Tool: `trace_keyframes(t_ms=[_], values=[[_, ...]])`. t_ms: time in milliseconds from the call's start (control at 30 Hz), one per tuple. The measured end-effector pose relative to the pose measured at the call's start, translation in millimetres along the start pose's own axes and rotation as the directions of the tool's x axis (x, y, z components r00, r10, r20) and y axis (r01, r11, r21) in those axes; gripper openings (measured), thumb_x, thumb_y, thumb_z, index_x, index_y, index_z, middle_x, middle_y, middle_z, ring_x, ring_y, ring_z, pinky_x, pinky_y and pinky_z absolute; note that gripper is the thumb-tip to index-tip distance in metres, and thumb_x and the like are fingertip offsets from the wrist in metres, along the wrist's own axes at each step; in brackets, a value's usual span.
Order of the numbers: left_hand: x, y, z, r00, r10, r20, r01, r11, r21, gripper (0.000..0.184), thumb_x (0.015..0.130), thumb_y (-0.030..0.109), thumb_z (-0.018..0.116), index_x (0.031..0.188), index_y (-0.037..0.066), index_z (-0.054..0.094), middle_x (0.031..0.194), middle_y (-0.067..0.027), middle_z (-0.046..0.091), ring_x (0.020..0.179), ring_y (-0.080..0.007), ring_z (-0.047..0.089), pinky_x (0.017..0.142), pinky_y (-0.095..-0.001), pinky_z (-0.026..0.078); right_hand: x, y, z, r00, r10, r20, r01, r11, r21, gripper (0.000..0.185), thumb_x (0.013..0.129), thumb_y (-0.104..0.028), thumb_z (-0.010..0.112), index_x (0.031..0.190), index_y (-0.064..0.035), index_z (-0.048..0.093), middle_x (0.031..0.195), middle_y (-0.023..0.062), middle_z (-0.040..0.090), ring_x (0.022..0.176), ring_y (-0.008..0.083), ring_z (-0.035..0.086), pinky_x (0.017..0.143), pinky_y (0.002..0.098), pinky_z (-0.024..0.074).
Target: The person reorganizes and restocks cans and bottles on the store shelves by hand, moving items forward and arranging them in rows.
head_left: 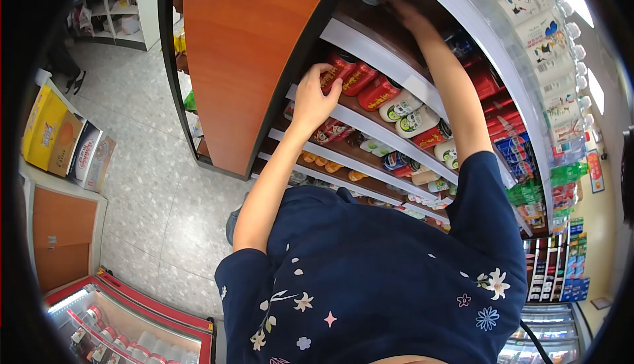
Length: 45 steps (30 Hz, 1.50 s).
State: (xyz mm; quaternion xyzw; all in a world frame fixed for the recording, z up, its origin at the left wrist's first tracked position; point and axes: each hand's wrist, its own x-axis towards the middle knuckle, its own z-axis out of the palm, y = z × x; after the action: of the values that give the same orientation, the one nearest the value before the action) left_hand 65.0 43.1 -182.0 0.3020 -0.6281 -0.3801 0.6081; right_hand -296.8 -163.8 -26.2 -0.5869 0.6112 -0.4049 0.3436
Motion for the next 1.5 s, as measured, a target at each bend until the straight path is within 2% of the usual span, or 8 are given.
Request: trace_keyframes(t_ms=[467,700,800,900,1000,1100,1200,1500], values=[[0.8,-34.3,17.6,0.998,-0.047,0.038,0.044,0.996,0.072,0.05,0.086,0.021,0.069,0.125,-0.004,0.051,0.123,-0.0234,0.059,0.118,-0.0316,0.057,0.101,-0.0395,0.044,-30.4,-39.4,58.6,0.972,-0.235,-0.021,0.218,0.931,-0.294,0.072,0.075,-0.043,0.075,0.133,-0.0067,0.05,0.135,0.013,0.051,0.131,0.0241,0.042,0.112,0.0374,0.0296],[9.1,-28.0,28.7,0.996,-0.029,0.087,0.015,0.987,0.159,0.085,0.079,0.033,0.078,0.14,-0.006,0.033,0.128,-0.0282,0.055,0.119,-0.0355,0.056,0.1,-0.0405,0.045,-50.2,-62.1,78.9,0.953,-0.302,-0.028,0.253,0.845,-0.471,0.092,0.072,-0.053,0.075,0.139,-0.0012,0.042,0.141,0.0186,0.045,0.135,0.0303,0.038,0.114,0.0391,0.0279],[16.2,-30.9,28.3,0.985,-0.043,0.168,0.006,0.976,0.218,0.093,0.075,0.035,0.08,0.143,-0.004,0.028,0.128,-0.0279,0.055,0.118,-0.0372,0.057,0.098,-0.0411,0.046,-79.6,-74.3,81.7,0.977,-0.212,-0.007,0.163,0.773,-0.613,0.1,0.07,-0.058,0.075,0.142,0.0012,0.038,0.144,0.0209,0.043,0.137,0.033,0.036,0.115,0.0398,0.0272],[24.2,-37.2,30.6,0.977,-0.028,0.209,-0.024,0.971,0.238,0.093,0.074,0.032,0.081,0.142,-0.002,0.027,0.127,-0.0273,0.056,0.115,-0.0386,0.058,0.096,-0.042,0.048,-125.5,-92.3,59.5,0.995,0.089,0.034,-0.006,0.414,-0.91,0.104,0.072,-0.062,0.073,0.144,0.0033,0.036,0.145,0.0235,0.042,0.137,0.0353,0.037,0.114,0.0403,0.0293],[26.5,-57.0,34.9,0.974,-0.065,0.219,-0.002,0.957,0.29,0.088,0.074,0.028,0.08,0.139,-0.002,0.029,0.124,-0.0269,0.057,0.113,-0.0402,0.059,0.094,-0.0425,0.049,-189.4,-115.3,56.2,0.982,0.135,0.133,0.066,0.412,-0.909,0.094,0.078,-0.06,0.069,0.144,-0.0003,0.037,0.143,0.0251,0.044,0.135,0.0363,0.041,0.111,0.0419,0.0339],[27.2,-55.6,38.9,0.964,-0.137,0.228,0.056,0.943,0.327,0.083,0.074,0.024,0.079,0.136,-0.002,0.03,0.121,-0.0271,0.058,0.112,-0.0415,0.059,0.092,-0.0432,0.048,-174.2,-88.6,53.1,0.968,-0.251,0.009,0.167,0.615,-0.771,0.086,0.079,-0.056,0.07,0.14,-0.0014,0.044,0.137,0.0256,0.049,0.13,0.0359,0.046,0.11,0.0416,0.0356],[25.5,-55.8,38.5,0.968,-0.099,0.23,0.021,0.947,0.319,0.085,0.075,0.024,0.079,0.137,-0.002,0.028,0.12,-0.0274,0.058,0.111,-0.0426,0.058,0.092,-0.0443,0.048,-109.8,-62.5,49.3,0.757,-0.626,-0.189,0.34,0.623,-0.704,0.071,0.083,-0.046,0.071,0.133,-0.0012,0.052,0.132,0.0228,0.055,0.126,0.0319,0.051,0.107,0.0387,0.0386],[12.0,-57.3,23.8,0.972,0.058,0.228,-0.128,0.944,0.305,0.1,0.073,0.025,0.08,0.147,-0.003,0.019,0.134,-0.0324,0.044,0.123,-0.0465,0.046,0.102,-0.0476,0.042,-46.0,-68.1,27.2,0.675,-0.638,-0.37,0.132,0.597,-0.791,0.064,0.086,-0.043,0.067,0.132,-0.0017,0.052,0.132,0.021,0.055,0.125,0.0305,0.051,0.106,0.0387,0.0389]])
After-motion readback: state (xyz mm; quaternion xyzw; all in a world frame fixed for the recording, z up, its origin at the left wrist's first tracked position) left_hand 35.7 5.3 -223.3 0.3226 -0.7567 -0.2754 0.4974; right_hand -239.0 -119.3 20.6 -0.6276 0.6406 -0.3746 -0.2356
